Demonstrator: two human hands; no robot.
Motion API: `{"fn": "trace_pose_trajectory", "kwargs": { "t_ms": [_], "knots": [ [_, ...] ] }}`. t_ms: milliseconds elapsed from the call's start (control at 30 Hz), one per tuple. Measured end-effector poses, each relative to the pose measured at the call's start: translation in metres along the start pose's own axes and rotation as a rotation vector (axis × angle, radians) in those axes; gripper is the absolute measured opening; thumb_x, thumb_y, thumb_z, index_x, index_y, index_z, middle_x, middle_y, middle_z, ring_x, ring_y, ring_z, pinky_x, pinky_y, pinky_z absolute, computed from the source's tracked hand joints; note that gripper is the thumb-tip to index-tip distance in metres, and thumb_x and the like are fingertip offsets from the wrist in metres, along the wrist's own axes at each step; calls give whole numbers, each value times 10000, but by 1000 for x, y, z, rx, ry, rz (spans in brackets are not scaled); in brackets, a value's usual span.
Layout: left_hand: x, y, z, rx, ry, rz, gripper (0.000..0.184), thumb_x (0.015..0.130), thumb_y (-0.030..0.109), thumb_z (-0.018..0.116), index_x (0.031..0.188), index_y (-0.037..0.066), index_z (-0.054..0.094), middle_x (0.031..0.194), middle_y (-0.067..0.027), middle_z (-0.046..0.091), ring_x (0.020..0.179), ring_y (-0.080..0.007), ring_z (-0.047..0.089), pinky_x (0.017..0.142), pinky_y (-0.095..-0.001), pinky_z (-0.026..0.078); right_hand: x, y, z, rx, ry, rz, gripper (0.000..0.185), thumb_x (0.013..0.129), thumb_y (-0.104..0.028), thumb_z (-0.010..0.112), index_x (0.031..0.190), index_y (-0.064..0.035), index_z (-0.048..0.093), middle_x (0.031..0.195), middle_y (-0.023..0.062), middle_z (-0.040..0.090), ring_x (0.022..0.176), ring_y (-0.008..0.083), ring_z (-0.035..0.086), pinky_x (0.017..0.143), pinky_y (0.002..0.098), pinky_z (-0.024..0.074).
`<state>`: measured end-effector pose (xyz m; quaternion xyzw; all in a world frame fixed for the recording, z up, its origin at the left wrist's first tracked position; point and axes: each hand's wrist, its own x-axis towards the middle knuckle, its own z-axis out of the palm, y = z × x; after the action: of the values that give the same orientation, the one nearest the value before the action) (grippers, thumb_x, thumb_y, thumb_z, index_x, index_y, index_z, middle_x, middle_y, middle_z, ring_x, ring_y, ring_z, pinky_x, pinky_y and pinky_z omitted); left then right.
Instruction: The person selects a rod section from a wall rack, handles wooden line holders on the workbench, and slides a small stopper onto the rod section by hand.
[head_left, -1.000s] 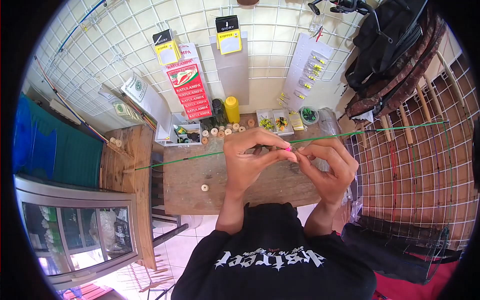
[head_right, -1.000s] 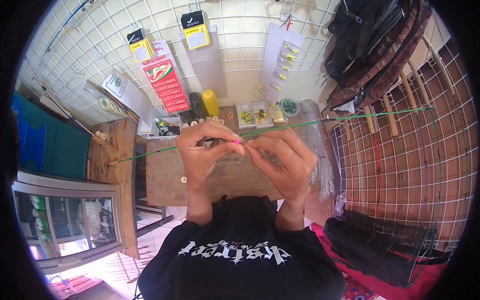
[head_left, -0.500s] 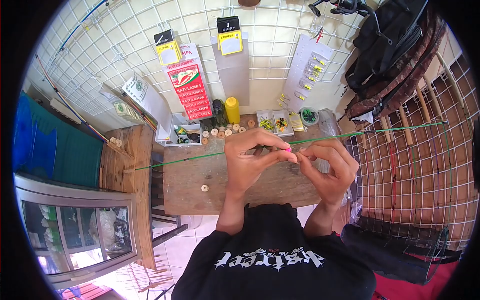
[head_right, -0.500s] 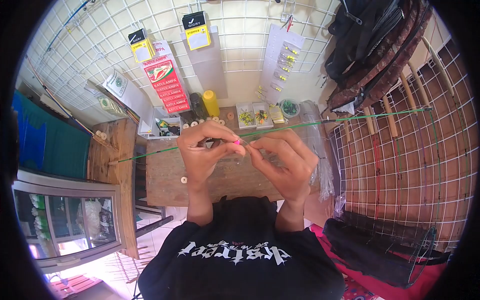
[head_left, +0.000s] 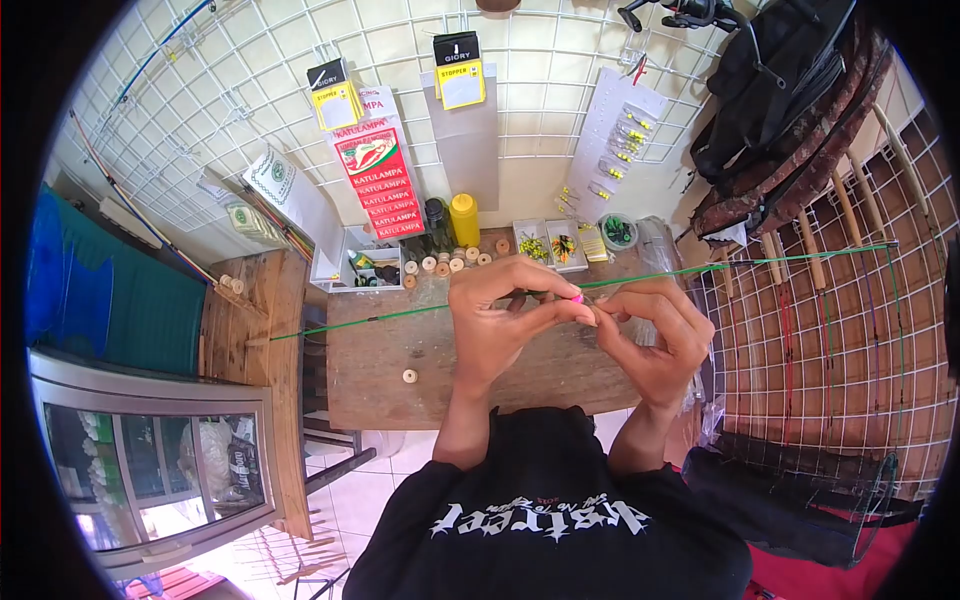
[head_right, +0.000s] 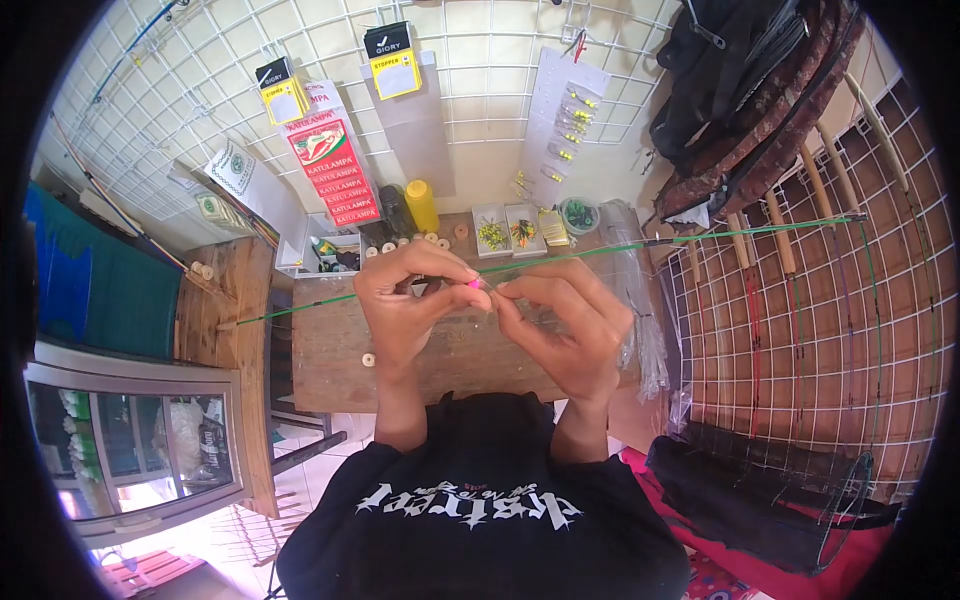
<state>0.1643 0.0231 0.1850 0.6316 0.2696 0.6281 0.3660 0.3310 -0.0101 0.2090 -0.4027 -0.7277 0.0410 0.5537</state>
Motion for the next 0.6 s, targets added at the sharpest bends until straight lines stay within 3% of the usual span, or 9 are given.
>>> {"fn": "trace_pose_trajectory", "kwargs": {
  "t_ms": [200, 300, 367, 600],
  "knots": [
    [0, -2, 1, -4, 1, -25, 199, 625, -19, 820, 755, 7, 671, 732, -79, 677, 643, -107, 601, 545, -209, 415, 1, -1, 1, -3, 1, 10, 197, 630, 51, 763, 793, -24, 683, 759, 69, 649, 636, 149, 627, 546, 248, 490],
    [1, -4, 2, -24, 36, 35, 196, 637, 67, 847, 766, 40, 702, 707, -33, 667, 585, -55, 550, 472, -192, 331, 1, 0, 1, -3, 3, 9, 195, 632, 49, 763, 795, -23, 684, 758, 70, 649, 636, 149, 628, 548, 249, 491],
    [0, -1, -1, 10, -1, -23, 204, 618, -21, 821, 754, 6, 672, 731, -82, 678, 650, -115, 611, 559, -217, 428, 1, -1, 1, -2, 5, 13, 194, 633, 48, 764, 796, -23, 684, 758, 70, 649, 637, 149, 628, 549, 249, 491],
    [1, -1, 0, 23, -3, -28, 203, 613, -22, 821, 750, 4, 673, 734, -86, 682, 657, -127, 619, 578, -225, 439, 2, -2, 0, 15, -19, 38, 194, 645, 50, 762, 812, -19, 690, 774, 74, 656, 647, 149, 632, 560, 250, 492]
  ]
}}
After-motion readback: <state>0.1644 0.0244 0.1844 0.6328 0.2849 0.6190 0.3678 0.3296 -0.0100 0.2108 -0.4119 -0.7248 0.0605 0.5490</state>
